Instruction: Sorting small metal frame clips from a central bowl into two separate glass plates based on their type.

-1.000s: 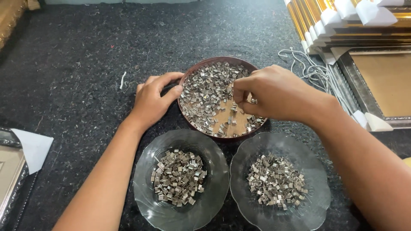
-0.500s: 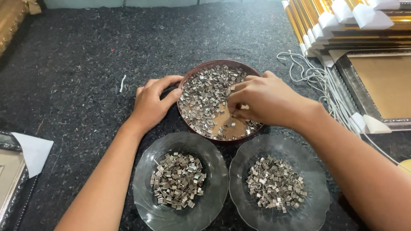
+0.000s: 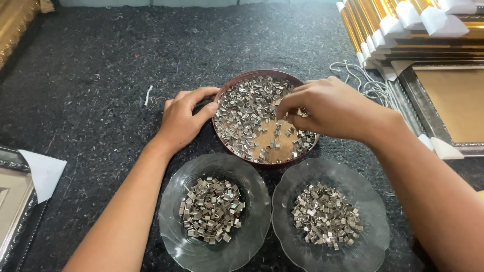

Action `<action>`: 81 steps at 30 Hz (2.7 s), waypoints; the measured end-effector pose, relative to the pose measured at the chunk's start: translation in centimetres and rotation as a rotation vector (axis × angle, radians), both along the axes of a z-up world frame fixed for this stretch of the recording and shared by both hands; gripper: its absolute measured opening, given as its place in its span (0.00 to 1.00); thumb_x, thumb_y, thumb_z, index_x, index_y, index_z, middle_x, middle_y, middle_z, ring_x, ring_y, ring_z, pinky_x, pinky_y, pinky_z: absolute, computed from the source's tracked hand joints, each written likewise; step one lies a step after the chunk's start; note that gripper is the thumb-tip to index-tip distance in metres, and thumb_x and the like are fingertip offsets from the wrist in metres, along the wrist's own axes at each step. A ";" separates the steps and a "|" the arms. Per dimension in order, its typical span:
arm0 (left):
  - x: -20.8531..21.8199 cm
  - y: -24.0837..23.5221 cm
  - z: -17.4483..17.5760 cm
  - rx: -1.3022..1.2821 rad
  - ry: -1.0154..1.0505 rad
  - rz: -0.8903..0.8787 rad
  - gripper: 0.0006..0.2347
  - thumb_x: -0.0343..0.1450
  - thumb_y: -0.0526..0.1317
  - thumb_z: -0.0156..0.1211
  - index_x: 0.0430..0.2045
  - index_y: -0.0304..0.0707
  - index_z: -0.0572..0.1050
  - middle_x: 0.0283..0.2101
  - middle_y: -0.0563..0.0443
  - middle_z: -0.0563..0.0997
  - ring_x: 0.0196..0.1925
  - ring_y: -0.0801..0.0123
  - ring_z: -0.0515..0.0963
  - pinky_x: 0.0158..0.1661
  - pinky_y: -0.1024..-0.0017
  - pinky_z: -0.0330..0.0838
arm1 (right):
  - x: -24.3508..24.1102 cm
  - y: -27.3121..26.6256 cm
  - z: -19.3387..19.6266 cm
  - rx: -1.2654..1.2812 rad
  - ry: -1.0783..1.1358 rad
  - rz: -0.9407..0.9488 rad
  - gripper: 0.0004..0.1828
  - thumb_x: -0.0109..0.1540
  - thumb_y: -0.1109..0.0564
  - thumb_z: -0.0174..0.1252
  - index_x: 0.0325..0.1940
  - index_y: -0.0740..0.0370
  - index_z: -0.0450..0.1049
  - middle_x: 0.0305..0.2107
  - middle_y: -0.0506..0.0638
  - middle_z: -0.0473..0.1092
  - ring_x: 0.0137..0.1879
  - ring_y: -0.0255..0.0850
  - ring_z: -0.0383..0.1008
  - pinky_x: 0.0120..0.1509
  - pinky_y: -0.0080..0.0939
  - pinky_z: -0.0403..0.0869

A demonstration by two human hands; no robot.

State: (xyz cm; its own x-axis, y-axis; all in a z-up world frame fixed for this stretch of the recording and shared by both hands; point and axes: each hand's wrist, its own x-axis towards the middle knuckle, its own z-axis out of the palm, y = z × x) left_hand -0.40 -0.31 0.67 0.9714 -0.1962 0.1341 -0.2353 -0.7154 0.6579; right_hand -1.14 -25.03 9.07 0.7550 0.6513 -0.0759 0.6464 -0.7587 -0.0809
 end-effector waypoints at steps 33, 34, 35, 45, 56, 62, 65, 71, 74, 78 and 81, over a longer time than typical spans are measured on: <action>0.4 -0.2 -0.2 0.073 -0.069 -0.033 0.16 0.65 0.48 0.41 0.44 0.54 0.68 0.47 0.57 0.72 0.51 0.60 0.64 0.49 0.57 0.45 | -4.2 -5.2 6.7 -0.050 0.165 0.194 0.10 0.48 0.40 0.59 0.31 0.33 0.80 0.26 0.27 0.79 0.21 0.27 0.78 0.25 0.36 0.73; 0.4 -0.4 -0.1 0.073 -0.068 -0.046 0.16 0.65 0.48 0.41 0.44 0.54 0.68 0.47 0.57 0.72 0.51 0.60 0.64 0.49 0.57 0.45 | -4.7 -5.0 6.8 -0.048 0.167 0.181 0.10 0.48 0.40 0.59 0.31 0.33 0.80 0.26 0.27 0.79 0.21 0.27 0.78 0.25 0.36 0.73; 0.3 -0.4 0.0 0.067 -0.049 -0.032 0.16 0.65 0.48 0.41 0.44 0.53 0.68 0.47 0.57 0.72 0.51 0.60 0.64 0.50 0.56 0.44 | -5.0 -4.8 6.8 -0.060 0.177 0.140 0.12 0.47 0.38 0.59 0.32 0.32 0.80 0.23 0.27 0.80 0.17 0.30 0.77 0.23 0.37 0.72; 1.3 0.3 -1.7 0.085 -0.138 -0.009 0.14 0.65 0.48 0.44 0.42 0.57 0.69 0.47 0.60 0.73 0.50 0.62 0.67 0.48 0.58 0.48 | -2.7 -1.6 3.7 0.233 -0.140 0.190 0.09 0.58 0.58 0.50 0.40 0.59 0.74 0.32 0.51 0.73 0.34 0.40 0.74 0.44 0.42 0.71; 0.4 0.1 -0.4 0.045 -0.010 0.024 0.14 0.66 0.51 0.43 0.44 0.60 0.68 0.47 0.61 0.72 0.55 0.68 0.63 0.52 0.63 0.47 | 2.1 4.1 -1.9 0.039 0.062 0.461 0.19 0.51 0.46 0.58 0.45 0.46 0.70 0.48 0.50 0.63 0.55 0.48 0.60 0.53 0.55 0.61; 0.4 0.1 -0.6 0.029 0.008 0.034 0.14 0.66 0.54 0.45 0.44 0.65 0.68 0.45 0.68 0.74 0.56 0.73 0.63 0.53 0.67 0.48 | 2.9 0.6 -0.6 0.056 0.128 0.131 0.09 0.50 0.58 0.55 0.34 0.53 0.75 0.32 0.49 0.71 0.41 0.50 0.71 0.46 0.50 0.69; 0.4 0.1 -0.7 0.026 0.007 0.037 0.14 0.66 0.54 0.44 0.44 0.64 0.68 0.45 0.67 0.74 0.56 0.73 0.64 0.53 0.67 0.48 | 1.5 0.2 0.9 0.124 0.163 0.003 0.10 0.51 0.59 0.55 0.36 0.53 0.77 0.30 0.50 0.73 0.40 0.49 0.74 0.46 0.48 0.71; 0.4 0.2 -0.7 0.031 -0.014 0.035 0.14 0.66 0.53 0.45 0.44 0.63 0.68 0.44 0.67 0.74 0.55 0.72 0.64 0.52 0.67 0.49 | 1.0 1.6 -0.7 0.117 0.020 0.059 0.07 0.53 0.54 0.54 0.33 0.50 0.77 0.27 0.45 0.73 0.37 0.42 0.74 0.45 0.43 0.71; 0.2 0.0 -0.4 0.019 -0.008 0.035 0.14 0.66 0.53 0.44 0.44 0.63 0.69 0.44 0.66 0.75 0.55 0.71 0.64 0.53 0.66 0.48 | 0.6 3.1 -2.0 0.021 -0.045 0.163 0.05 0.52 0.50 0.56 0.30 0.46 0.76 0.26 0.40 0.72 0.37 0.38 0.72 0.43 0.40 0.71; 0.1 0.1 -0.3 0.006 -0.001 0.026 0.14 0.66 0.53 0.44 0.44 0.61 0.69 0.44 0.65 0.74 0.55 0.70 0.64 0.53 0.65 0.48 | 0.7 3.7 -3.2 -0.018 -0.100 0.186 0.07 0.50 0.46 0.56 0.25 0.47 0.73 0.24 0.38 0.70 0.37 0.36 0.71 0.38 0.40 0.73; 0.1 0.1 -0.3 0.001 -0.008 0.023 0.14 0.67 0.53 0.44 0.43 0.61 0.69 0.44 0.65 0.75 0.55 0.70 0.64 0.53 0.65 0.48 | 1.1 3.3 -2.5 0.061 0.010 0.087 0.06 0.51 0.51 0.54 0.27 0.51 0.75 0.26 0.43 0.72 0.36 0.40 0.72 0.41 0.42 0.73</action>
State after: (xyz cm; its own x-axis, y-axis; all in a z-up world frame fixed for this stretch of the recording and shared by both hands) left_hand -0.27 -0.26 0.40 0.9745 -0.1736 0.1421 -0.2241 -0.7212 0.6555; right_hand -0.08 -21.73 6.61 0.6951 0.7177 -0.0413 0.7082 -0.6936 -0.1318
